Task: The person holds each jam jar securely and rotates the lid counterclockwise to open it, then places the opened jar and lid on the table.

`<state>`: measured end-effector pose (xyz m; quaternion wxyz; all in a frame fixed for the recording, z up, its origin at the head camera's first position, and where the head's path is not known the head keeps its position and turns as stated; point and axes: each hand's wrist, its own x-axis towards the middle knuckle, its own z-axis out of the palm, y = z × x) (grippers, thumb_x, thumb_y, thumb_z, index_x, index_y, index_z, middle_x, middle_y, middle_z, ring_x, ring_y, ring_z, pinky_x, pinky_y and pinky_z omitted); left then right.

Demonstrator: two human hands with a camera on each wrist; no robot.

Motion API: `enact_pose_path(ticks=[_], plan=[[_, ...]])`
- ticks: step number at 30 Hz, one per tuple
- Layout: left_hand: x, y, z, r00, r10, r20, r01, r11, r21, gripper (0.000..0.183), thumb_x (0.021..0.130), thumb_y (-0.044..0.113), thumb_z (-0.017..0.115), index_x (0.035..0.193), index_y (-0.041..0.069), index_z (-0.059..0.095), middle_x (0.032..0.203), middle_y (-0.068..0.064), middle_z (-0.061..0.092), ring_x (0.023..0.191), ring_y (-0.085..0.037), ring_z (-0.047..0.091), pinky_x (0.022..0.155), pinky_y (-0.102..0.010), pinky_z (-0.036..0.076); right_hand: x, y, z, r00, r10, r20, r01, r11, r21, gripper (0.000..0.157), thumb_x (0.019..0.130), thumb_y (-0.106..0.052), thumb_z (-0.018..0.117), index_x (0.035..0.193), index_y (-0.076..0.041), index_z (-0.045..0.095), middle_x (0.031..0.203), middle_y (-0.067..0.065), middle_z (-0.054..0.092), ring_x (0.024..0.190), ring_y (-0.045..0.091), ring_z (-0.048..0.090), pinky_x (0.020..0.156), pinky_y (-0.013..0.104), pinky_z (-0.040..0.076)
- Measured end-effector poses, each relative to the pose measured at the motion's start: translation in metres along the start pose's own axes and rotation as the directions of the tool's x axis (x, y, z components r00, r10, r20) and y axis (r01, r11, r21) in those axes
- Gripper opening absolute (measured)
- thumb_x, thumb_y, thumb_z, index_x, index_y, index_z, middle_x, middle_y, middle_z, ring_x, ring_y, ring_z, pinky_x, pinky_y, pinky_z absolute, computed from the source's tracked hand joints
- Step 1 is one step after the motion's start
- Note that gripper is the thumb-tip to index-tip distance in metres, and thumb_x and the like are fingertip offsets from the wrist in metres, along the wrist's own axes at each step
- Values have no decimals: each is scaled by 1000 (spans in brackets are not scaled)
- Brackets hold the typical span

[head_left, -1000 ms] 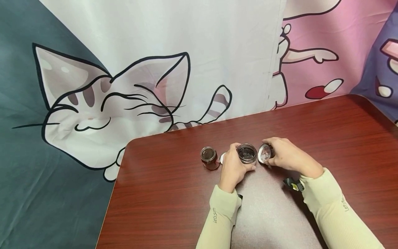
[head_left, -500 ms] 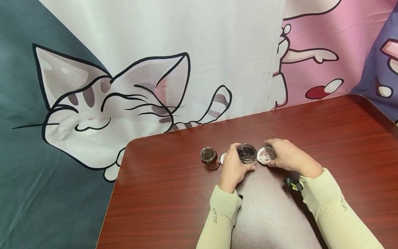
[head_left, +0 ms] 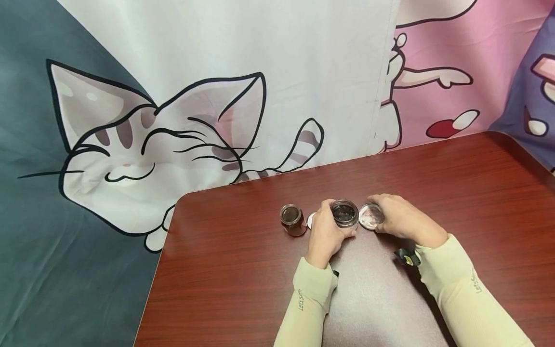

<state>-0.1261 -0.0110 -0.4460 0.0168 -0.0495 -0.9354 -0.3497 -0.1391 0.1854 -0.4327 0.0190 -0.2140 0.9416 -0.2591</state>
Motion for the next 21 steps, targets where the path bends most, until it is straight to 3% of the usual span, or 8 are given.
enact_pose_path(ticks=[7, 21], plan=[[0, 0, 0, 1000, 5, -6, -5, 1000, 6, 82, 60, 21, 98, 127, 10, 53, 113, -13, 70, 107, -26, 66, 95, -32, 50, 2, 0, 4, 999, -49, -8, 49, 999, -12, 62, 60, 2, 86, 117, 12, 61, 105, 24, 67, 100, 42, 63, 89, 55, 49], [-1, 0, -1, 1000, 6, -2, -6, 1000, -10, 80, 62, 20, 98, 127, 10, 53, 114, -12, 70, 108, -26, 66, 95, -32, 50, 4, 1, 8, 1000, -24, -3, 24, 999, -31, 63, 60, 3, 87, 117, 13, 61, 109, 26, 67, 105, 48, 61, 93, 58, 46]])
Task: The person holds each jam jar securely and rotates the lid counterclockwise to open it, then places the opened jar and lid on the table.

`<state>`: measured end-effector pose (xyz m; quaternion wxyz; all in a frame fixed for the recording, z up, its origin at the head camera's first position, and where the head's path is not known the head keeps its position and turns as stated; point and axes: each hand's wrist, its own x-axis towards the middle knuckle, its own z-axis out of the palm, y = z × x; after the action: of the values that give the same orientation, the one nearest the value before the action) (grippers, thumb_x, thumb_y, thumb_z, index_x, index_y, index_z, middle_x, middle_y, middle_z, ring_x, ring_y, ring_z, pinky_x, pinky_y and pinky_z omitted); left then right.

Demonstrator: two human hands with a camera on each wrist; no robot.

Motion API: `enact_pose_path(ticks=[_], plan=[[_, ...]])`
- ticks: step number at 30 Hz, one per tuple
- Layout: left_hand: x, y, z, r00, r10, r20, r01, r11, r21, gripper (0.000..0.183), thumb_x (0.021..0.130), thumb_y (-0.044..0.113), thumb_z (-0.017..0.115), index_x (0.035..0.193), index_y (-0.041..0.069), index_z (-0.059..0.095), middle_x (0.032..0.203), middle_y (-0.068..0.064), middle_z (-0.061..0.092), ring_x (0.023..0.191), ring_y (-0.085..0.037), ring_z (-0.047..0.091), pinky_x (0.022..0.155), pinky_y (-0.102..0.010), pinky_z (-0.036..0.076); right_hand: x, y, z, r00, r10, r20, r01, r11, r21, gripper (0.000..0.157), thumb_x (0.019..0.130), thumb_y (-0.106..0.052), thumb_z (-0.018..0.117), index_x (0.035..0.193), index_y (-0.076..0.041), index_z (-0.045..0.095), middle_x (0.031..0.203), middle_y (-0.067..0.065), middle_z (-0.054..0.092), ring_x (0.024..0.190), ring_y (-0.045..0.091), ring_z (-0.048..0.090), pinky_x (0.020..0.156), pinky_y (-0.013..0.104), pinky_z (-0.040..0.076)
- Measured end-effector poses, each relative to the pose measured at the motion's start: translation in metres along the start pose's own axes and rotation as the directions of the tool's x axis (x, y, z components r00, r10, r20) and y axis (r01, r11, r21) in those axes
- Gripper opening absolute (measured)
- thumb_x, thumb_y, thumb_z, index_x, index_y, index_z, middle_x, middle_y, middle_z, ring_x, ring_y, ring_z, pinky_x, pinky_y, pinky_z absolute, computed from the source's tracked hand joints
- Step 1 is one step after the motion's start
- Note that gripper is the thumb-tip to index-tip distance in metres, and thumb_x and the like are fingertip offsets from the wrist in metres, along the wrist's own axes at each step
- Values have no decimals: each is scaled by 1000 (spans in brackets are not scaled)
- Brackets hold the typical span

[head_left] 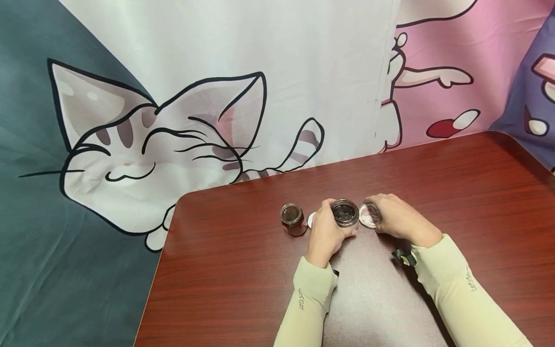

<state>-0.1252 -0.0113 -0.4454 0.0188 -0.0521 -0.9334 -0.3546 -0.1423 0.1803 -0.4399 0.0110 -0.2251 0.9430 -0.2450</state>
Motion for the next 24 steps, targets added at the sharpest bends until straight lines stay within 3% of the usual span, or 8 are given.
enact_pose_path(ticks=[12, 19, 24], plan=[[-1, 0, 0, 1000, -15, 8, 15, 1000, 10, 82, 61, 22, 98, 128, 11, 53, 115, -11, 69, 110, -25, 65, 96, -33, 49, 0, 0, 1, 1000, 7, 1, -7, 1000, 0, 65, 60, 4, 86, 118, 14, 60, 110, 28, 66, 105, 48, 61, 93, 58, 46], [-2, -2, -2, 999, -15, 42, 15, 1000, -15, 95, 62, 24, 98, 142, 11, 49, 130, -11, 64, 120, -26, 60, 101, -35, 47, -1, -1, 0, 1000, 19, 7, -19, 1000, 12, 68, 58, 3, 87, 120, 13, 59, 113, 30, 64, 108, 49, 59, 95, 60, 45], [-1, -2, -5, 999, 11, 33, -10, 1000, -29, 101, 63, 27, 97, 148, 8, 45, 138, -10, 59, 124, -28, 57, 103, -38, 45, -1, -2, -1, 999, 40, 8, -40, 999, 10, 71, 59, 1, 87, 123, 13, 58, 115, 31, 62, 110, 51, 57, 95, 60, 44]])
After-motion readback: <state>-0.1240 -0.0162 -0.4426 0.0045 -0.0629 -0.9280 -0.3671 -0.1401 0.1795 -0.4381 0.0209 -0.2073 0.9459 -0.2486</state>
